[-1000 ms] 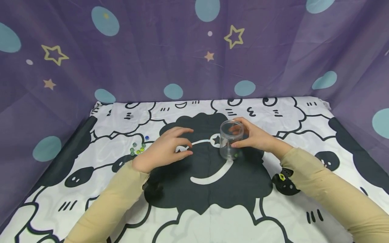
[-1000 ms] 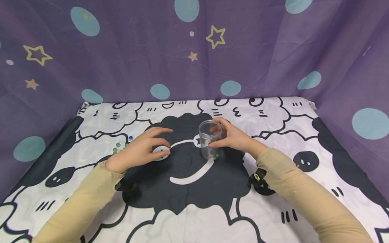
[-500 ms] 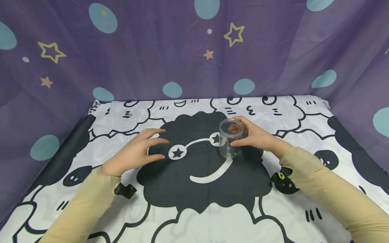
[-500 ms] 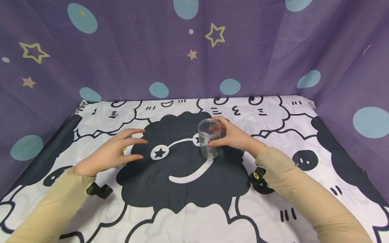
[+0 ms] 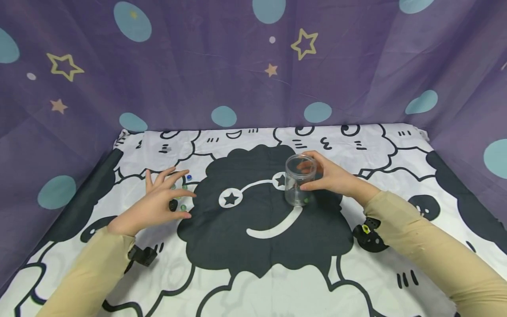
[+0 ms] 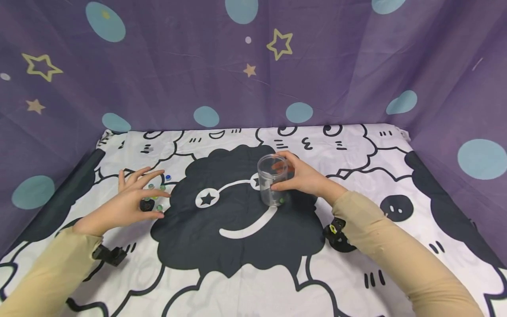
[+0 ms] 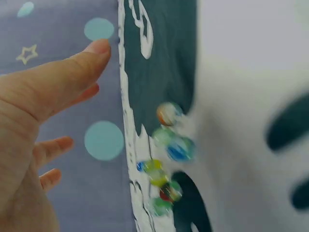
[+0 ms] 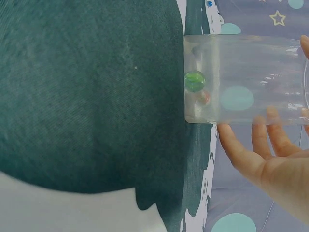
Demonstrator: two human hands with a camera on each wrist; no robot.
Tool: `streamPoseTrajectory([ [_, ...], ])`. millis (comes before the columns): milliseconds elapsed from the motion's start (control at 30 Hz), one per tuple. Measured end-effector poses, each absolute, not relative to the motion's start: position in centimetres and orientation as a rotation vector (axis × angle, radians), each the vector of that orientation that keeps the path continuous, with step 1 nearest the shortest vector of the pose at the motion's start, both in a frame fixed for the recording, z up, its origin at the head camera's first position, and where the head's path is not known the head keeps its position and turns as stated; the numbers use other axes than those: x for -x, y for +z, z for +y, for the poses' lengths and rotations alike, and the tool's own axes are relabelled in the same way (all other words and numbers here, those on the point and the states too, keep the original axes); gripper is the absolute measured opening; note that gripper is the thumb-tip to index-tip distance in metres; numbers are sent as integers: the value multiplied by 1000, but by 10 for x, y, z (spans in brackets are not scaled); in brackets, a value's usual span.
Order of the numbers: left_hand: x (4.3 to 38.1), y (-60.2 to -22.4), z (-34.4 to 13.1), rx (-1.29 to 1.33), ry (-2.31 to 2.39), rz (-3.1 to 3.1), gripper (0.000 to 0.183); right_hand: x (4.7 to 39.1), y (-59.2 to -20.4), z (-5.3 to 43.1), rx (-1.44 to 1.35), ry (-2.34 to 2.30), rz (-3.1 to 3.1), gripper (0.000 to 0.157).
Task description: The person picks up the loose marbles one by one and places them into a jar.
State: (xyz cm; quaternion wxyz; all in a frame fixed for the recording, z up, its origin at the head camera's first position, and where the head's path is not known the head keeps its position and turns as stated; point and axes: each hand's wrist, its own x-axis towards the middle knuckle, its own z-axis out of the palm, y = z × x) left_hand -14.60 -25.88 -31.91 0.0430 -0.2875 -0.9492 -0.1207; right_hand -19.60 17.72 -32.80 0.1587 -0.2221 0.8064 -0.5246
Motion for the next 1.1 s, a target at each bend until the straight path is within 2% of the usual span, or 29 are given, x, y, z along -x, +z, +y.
streamPoseTrajectory([
  [400,142,-333,-290,698,-408,-3017,32,195,-328,178,641,-1486,2330,76],
  [733,142,-343,-297,626,-361,-3085,20,194,-329,177,645,-1483,2326,76],
  [1100,142,-345,-296,611,-347,-3103,17,195,-328,177,628,-1490,2326,77],
])
